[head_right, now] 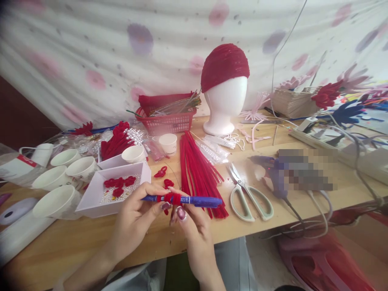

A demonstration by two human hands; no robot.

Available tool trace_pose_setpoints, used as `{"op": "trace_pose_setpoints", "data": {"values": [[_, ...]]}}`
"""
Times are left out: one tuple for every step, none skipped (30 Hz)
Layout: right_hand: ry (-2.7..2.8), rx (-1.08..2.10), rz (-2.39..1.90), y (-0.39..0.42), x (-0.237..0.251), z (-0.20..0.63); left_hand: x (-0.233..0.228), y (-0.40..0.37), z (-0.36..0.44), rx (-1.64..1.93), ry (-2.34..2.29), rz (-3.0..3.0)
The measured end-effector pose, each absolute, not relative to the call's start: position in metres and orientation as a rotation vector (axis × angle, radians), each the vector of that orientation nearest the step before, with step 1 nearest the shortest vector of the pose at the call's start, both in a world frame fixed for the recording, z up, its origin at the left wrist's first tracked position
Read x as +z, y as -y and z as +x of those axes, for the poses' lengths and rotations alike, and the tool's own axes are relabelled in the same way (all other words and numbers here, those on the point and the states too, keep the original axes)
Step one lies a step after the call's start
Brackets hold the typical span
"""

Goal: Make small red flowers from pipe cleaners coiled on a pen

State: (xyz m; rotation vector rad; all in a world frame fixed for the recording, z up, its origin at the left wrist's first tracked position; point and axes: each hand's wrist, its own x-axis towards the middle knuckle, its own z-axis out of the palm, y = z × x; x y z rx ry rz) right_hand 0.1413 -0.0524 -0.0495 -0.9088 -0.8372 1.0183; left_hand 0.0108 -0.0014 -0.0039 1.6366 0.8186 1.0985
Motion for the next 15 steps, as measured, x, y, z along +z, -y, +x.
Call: {"op": "trace_pose_setpoints", "data": {"values": [[0.846, 0.976, -0.944, 0.0509, -0.0496, 0.1430, -0.0054, 0.0017, 0.0101, 1.089, -0.822, 1.668], [0.840, 0.959, -0.966, 0.0497, -0.0498, 0.1446, -0.0069, 0.0021, 0.0096, 1.073, -0.824, 1.690], [0.824, 0.958, -0.980, 0.0488, -0.0502, 0.1460, -0.0082, 0.0026, 0.0093, 1.061, -0.830, 1.697], [0.801, 0.955, -0.993, 0.0482, -0.0507, 0.1471, -0.0092, 0.0031, 0.0093, 1.055, -0.841, 1.692], [0.774, 0.958, -1.002, 0.0477, -0.0514, 0.1476, -0.0098, 0.0036, 0.0094, 1.052, -0.850, 1.685], [0.743, 0.962, -1.001, 0.0475, -0.0521, 0.1477, -0.0099, 0.0039, 0.0097, 1.051, -0.851, 1.683], [0.709, 0.967, -0.990, 0.0473, -0.0527, 0.1473, -0.0097, 0.0041, 0.0100, 1.046, -0.845, 1.689], [0.670, 0.966, -0.970, 0.0472, -0.0533, 0.1466, -0.0094, 0.0041, 0.0103, 1.034, -0.834, 1.704], [0.634, 0.967, -0.945, 0.0469, -0.0538, 0.1457, -0.0089, 0.0040, 0.0106, 1.016, -0.819, 1.723], [0.602, 0.965, -0.914, 0.0466, -0.0541, 0.1448, -0.0085, 0.0038, 0.0108, 1.002, -0.806, 1.738], [0.578, 0.966, -0.883, 0.0462, -0.0543, 0.1439, -0.0083, 0.0037, 0.0109, 0.994, -0.804, 1.744], [0.566, 0.971, -0.853, 0.0458, -0.0545, 0.1432, -0.0083, 0.0035, 0.0110, 0.990, -0.811, 1.745], [0.562, 0.982, -0.831, 0.0455, -0.0547, 0.1429, -0.0085, 0.0034, 0.0111, 0.987, -0.817, 1.746], [0.564, 0.993, -0.816, 0.0452, -0.0551, 0.1428, -0.0088, 0.0033, 0.0110, 0.985, -0.819, 1.749], [0.566, 1.000, -0.811, 0.0451, -0.0557, 0.1431, -0.0092, 0.0032, 0.0109, 0.983, -0.820, 1.754]]}}
